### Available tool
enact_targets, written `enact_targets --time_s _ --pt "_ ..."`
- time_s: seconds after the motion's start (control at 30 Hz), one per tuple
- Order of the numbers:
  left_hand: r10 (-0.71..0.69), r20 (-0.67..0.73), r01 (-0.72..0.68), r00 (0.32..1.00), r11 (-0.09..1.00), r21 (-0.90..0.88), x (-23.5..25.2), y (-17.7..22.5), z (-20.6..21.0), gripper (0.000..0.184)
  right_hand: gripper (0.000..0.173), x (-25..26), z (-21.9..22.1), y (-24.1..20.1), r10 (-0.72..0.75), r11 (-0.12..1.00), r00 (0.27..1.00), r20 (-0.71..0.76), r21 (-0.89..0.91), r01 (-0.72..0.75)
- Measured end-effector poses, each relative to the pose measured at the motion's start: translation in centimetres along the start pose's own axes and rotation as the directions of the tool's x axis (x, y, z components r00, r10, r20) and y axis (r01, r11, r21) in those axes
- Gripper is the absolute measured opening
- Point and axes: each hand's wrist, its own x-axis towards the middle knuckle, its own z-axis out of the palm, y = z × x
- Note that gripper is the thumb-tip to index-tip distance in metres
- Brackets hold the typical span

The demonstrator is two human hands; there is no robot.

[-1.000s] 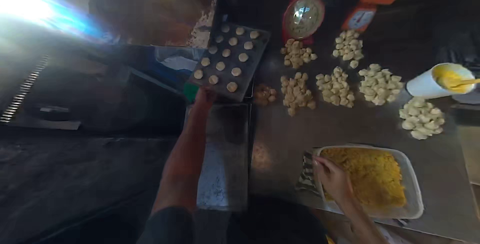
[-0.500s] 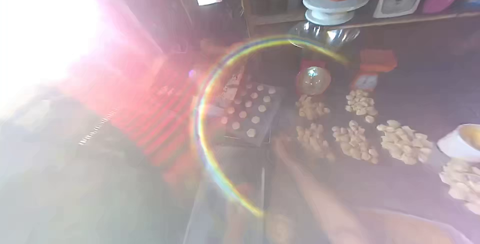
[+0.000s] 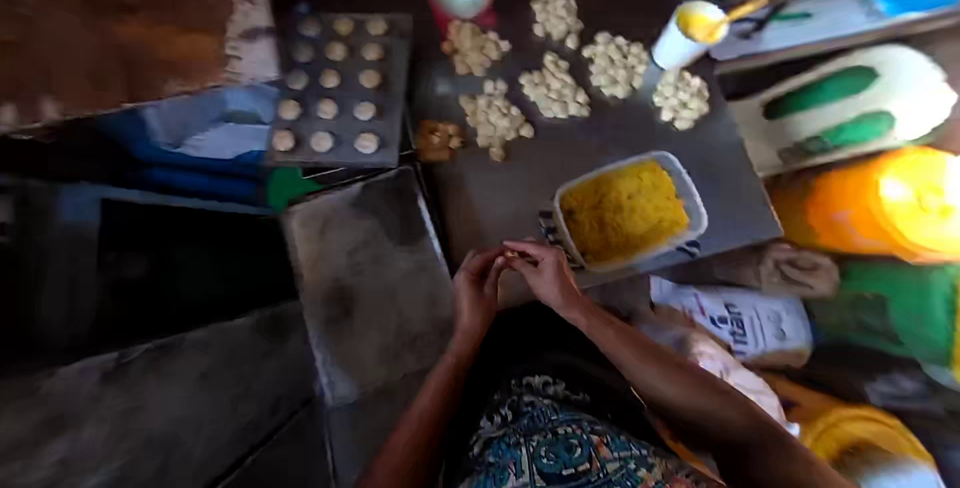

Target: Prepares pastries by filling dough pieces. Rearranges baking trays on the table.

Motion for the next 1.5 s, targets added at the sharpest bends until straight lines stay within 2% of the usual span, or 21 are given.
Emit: enact_targets --time_s 0.1,0.13,0.2,0.23,0.33,0.4,0.47,0.5,0.57,0.6,0.63,0.67,0.73,0.8,0.87,0.93,1.03,1.2,1.3,1.4,1.5 --pt "0.055 0.054 -0.056 0.997 0.998 0.009 -0.4 1.5 2.9 0.021 0.018 -1.8 -3.0 0.5 -0.006 0.999 0.995 -0.102 0.035 0.009" --pt "0.052 0.073 -0.053 0.996 0.999 0.006 -0.4 1.8 3.7 0.019 0.018 -2.2 -4.1 0.4 0.094 0.982 0.991 -0.093 0.174 -0.077" --pt "0.025 0.134 -0.020 0.991 0.999 -0.036 0.1 2.4 4.9 0.017 0.025 -2.9 -6.1 -0.1 0.316 0.804 0.948 -0.037 0.541 -0.247" --pt "-0.008 0.181 0.025 0.983 0.996 -0.089 0.3 2.5 5.4 0.016 0.029 -3.4 -6.8 0.3 0.355 0.735 0.935 -0.011 0.620 -0.273" --pt "-0.238 0.412 0.393 0.880 0.852 -0.347 0.5 2.2 6.6 0.014 0.024 -5.5 -7.9 3.0 0.268 0.822 0.963 0.021 0.517 -0.240" --pt "-0.356 0.531 0.587 0.769 0.723 -0.365 0.2 1.6 7.7 0.011 0.018 -6.1 -10.0 4.1 0.277 0.752 0.935 0.220 0.557 -0.354" --pt "-0.377 0.552 0.623 0.744 0.689 -0.369 0.2 1.2 9.3 0.010 0.013 -4.8 -13.5 5.0 0.285 0.608 0.841 0.459 0.592 -0.529" --pt "-0.362 0.518 0.578 0.775 0.737 -0.351 0.5 1.1 10.4 0.012 0.013 -3.6 -15.4 5.7 0.291 0.585 0.821 0.491 0.588 -0.558" --pt "-0.237 0.448 0.322 0.862 0.939 -0.123 2.2 0.2 12.5 0.024 0.017 -0.4 -19.7 7.0 0.385 0.682 0.871 0.306 0.541 -0.492" --pt "-0.175 0.445 0.151 0.878 0.984 0.090 3.1 -0.3 13.3 0.030 0.019 1.5 -21.7 8.4 0.397 0.814 0.910 0.122 0.410 -0.410" --pt "-0.113 0.460 -0.008 0.881 0.968 0.253 3.7 -0.9 14.2 0.033 0.019 3.1 -23.5 10.5 0.345 0.932 0.935 -0.084 0.144 -0.331" --pt "-0.054 0.486 -0.137 0.872 0.927 0.348 4.2 -1.5 14.9 0.032 0.023 4.6 -25.0 12.5 0.250 0.947 0.940 -0.230 -0.144 -0.287" --pt "0.005 0.547 -0.290 0.837 0.853 0.435 4.9 -2.6 15.8 0.028 0.038 7.6 -26.3 15.6 0.153 0.815 0.945 -0.288 -0.505 -0.286" --pt "0.009 0.574 -0.342 0.819 0.812 0.474 5.5 -3.2 16.1 0.027 0.049 9.9 -25.5 17.0 0.162 0.666 0.964 -0.210 -0.697 -0.264" --pt "0.009 0.574 -0.339 0.819 0.815 0.471 5.8 -3.7 16.0 0.027 0.049 10.7 -24.5 17.8 0.167 0.542 0.977 -0.129 -0.816 -0.201" --pt "0.062 0.570 -0.361 0.819 0.828 0.429 5.7 -4.2 16.1 0.025 0.038 10.4 -25.0 17.7 0.174 0.506 0.983 -0.055 -0.851 -0.138" --pt "0.097 0.587 -0.391 0.804 0.829 0.399 5.7 -4.1 15.3 0.024 0.026 11.0 -25.4 17.0 0.180 0.538 0.981 -0.066 -0.829 -0.154" --pt "0.134 0.587 -0.420 0.798 0.822 0.384 5.8 -4.0 14.6 0.021 0.042 10.6 -23.6 14.1 0.212 0.535 0.977 0.012 -0.839 -0.106" --pt "0.110 0.576 -0.391 0.810 0.834 0.390 5.4 -4.0 14.4 0.022 0.033 10.6 -23.2 14.1 0.173 0.455 0.980 0.100 -0.890 0.010" --pt "0.058 0.571 -0.358 0.819 0.828 0.431 5.3 -3.2 13.7 0.024 0.029 11.4 -23.6 12.9 0.208 0.574 0.978 0.029 -0.813 -0.098" --pt "0.068 0.458 -0.242 0.886 0.911 0.334 6.6 -2.1 14.4 0.024 0.023 10.7 -25.2 13.6 0.176 0.830 0.980 -0.097 -0.521 -0.200"
